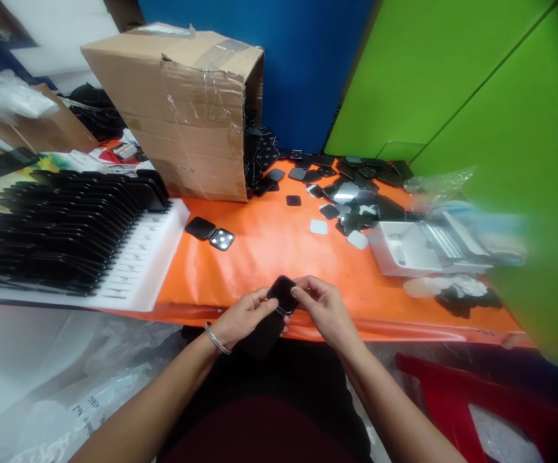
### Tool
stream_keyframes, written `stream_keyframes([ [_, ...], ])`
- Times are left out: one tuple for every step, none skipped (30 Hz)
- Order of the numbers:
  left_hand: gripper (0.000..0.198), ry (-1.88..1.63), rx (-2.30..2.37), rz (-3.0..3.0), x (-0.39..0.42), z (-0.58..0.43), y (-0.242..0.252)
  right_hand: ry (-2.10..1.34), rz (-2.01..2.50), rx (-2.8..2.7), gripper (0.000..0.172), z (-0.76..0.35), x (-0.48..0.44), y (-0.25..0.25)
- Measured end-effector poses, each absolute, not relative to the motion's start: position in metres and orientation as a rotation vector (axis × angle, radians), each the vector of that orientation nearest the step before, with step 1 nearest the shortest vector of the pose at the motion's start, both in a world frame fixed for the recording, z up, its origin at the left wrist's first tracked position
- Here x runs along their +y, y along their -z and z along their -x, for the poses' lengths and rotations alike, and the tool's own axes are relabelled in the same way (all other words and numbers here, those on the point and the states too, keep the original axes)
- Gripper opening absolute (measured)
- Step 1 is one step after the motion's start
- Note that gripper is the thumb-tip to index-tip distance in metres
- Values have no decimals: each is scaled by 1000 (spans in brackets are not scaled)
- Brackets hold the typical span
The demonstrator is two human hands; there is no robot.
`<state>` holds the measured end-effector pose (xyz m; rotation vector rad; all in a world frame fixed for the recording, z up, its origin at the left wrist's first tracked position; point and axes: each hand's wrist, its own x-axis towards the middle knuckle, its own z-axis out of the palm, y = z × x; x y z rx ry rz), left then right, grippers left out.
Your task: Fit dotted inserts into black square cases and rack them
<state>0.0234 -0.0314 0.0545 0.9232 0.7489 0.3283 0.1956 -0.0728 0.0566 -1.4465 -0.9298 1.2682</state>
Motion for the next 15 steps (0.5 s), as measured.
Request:
stream_keyframes([
  [40, -345, 750, -922, -32, -24, -54, -1233, 1469, -989, 22, -196, -72, -57],
  [41, -363, 754, -921, -32, -24, -53, -1190, 1499, -1051, 20, -197, -72, -57],
  [41, -381, 762, -925, -33, -24, -53, -1139, 1536, -1119, 18, -197, -71, -58],
  [41, -395, 770, -934, -33, -25, -53, -1082, 1575, -1191, 17, -197, -71, -59],
  [40, -403, 778, -948, -34, -25, -53, -1014, 1613, -1265, 16, -197, -71, -60],
  [40, -408, 784, -964, -34, -25, -54, -936, 1649, -1345, 15, -196, -72, -62],
  [39, -412, 790, -978, -35, -25, -54, -845, 1692, -1434, 16, -195, -73, -65],
  [38, -418, 793, -991, -35, -25, -55, -739, 1745, -1532, 17, -193, -74, -68],
  [38, -425, 795, -1002, -35, -25, -55, -616, 1814, -1632, 18, -191, -76, -71],
  [37, -435, 797, -1010, -35, -25, -55, -480, 1897, -1725, 18, -190, -78, -76],
  [37, -448, 800, -1017, -35, -25, -54, -341, 1988, -1801, 17, -190, -79, -80],
  [37, -460, 803, -1024, -35, -25, -54, -219, 2075, -1848, 16, -190, -80, -84],
  [37, -469, 807, -1028, -35, -25, -53, -133, 2150, -1858, 15, -191, -80, -86],
  [38, -477, 814, -1027, -35, -26, -53, -99, 2203, -1832, 15, -192, -80, -87],
  [39, -482, 824, -1023, -35, -26, -52, -123, 2227, -1777, 16, -194, -79, -86],
])
